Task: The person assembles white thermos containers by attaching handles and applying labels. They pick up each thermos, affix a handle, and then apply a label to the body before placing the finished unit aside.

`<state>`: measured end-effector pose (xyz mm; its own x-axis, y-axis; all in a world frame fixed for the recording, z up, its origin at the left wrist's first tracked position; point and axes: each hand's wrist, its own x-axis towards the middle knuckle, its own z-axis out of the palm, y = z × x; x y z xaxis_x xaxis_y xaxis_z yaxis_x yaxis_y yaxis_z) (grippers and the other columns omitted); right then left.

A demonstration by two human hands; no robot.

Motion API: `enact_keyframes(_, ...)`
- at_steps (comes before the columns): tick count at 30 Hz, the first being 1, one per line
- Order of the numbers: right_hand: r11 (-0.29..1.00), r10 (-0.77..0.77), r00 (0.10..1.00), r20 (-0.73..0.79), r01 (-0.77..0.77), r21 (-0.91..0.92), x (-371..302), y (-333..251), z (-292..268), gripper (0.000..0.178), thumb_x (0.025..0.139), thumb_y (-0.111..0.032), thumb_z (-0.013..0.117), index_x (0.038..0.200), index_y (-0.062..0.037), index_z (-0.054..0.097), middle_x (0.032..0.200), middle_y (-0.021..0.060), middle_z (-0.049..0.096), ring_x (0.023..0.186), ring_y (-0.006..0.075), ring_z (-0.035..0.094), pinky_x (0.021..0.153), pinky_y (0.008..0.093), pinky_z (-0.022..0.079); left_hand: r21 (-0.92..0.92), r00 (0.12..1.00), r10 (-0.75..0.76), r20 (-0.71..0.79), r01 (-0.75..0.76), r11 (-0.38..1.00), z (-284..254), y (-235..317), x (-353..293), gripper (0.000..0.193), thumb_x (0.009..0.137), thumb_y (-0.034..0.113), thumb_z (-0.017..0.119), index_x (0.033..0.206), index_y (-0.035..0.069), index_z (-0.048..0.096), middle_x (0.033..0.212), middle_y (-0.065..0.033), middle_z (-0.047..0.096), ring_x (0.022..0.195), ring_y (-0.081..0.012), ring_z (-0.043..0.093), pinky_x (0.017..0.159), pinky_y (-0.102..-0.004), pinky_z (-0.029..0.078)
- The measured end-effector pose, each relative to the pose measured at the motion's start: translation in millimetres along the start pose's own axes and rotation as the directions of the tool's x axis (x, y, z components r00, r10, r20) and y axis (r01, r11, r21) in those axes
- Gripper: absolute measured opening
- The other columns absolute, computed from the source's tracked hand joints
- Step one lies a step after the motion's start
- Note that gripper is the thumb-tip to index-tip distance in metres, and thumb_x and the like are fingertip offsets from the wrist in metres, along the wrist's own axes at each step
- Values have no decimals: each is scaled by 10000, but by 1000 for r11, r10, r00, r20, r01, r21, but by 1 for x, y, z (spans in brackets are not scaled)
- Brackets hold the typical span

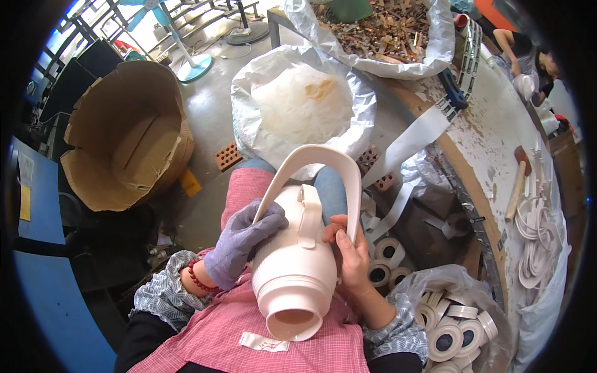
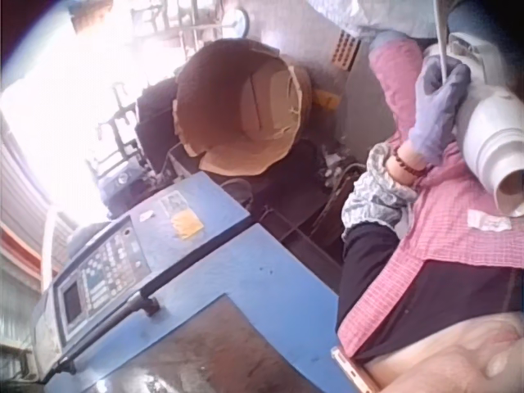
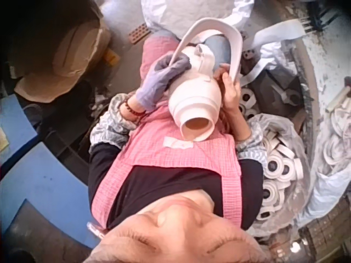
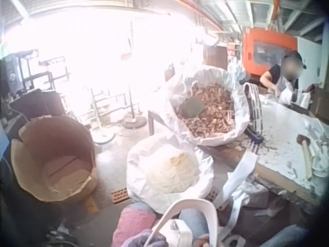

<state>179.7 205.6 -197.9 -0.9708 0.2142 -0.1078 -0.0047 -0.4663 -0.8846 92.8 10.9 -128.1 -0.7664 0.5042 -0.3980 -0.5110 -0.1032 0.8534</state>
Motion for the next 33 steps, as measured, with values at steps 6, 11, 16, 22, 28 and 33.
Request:
enact_keyframes(6,994,-111,989,102,111,0,2,11,12,231,985,-164,503,1168,-27,533,911,38,578,805,98,503,752,225,407,-81,986,103,129,-93,992,-28,-18,2,243,899,211,648,1088,67,599,984,-10,596,898,-79,550,821,-251,460)
enact_keyframes(11,989,-7,1000,-3,8,147,-1,1,16,215,993,-202,511,1128,-38,543,887,28,558,791,100,502,717,229,412,9,999,22,36,-22,1000,-10,-4,4,214,935,266,596,1006,65,607,865,8,596,778,-68,558,730,-220,464)
enact_keyframes(16,987,-158,984,-84,157,-12,-1,7,26,242,1013,-245,473,1131,-43,535,884,13,542,783,88,496,702,225,415,149,925,379,17,-377,914,-7,-20,5,148,913,160,616,1004,43,622,969,-27,573,907,-102,533,823,-258,442)
enact_keyframes(22,707,-586,739,333,667,-236,68,-26,31,731,940,-577,472,1383,2,418,1232,111,558,1212,208,487,1061,396,345,258,741,671,16,-652,713,-41,34,9,191,928,107,591,809,-23,663,961,-139,649,882,-241,635,819,-383,507)
enact_keyframes(28,831,-295,801,521,484,-275,127,-101,49,563,928,-69,598,1448,-90,382,996,18,612,841,67,554,722,219,448,179,737,671,86,-674,717,-37,113,-24,136,874,140,676,819,17,655,1141,-188,597,1077,-309,583,909,-395,477)
enact_keyframes(33,337,-808,589,-17,437,-834,125,-238,-203,534,1002,-339,476,1435,-49,358,1371,115,488,1179,213,543,944,346,506,450,621,457,636,-780,434,-57,108,36,261,742,29,739,990,109,734,1377,-195,494,1325,-350,419,1105,-428,295)
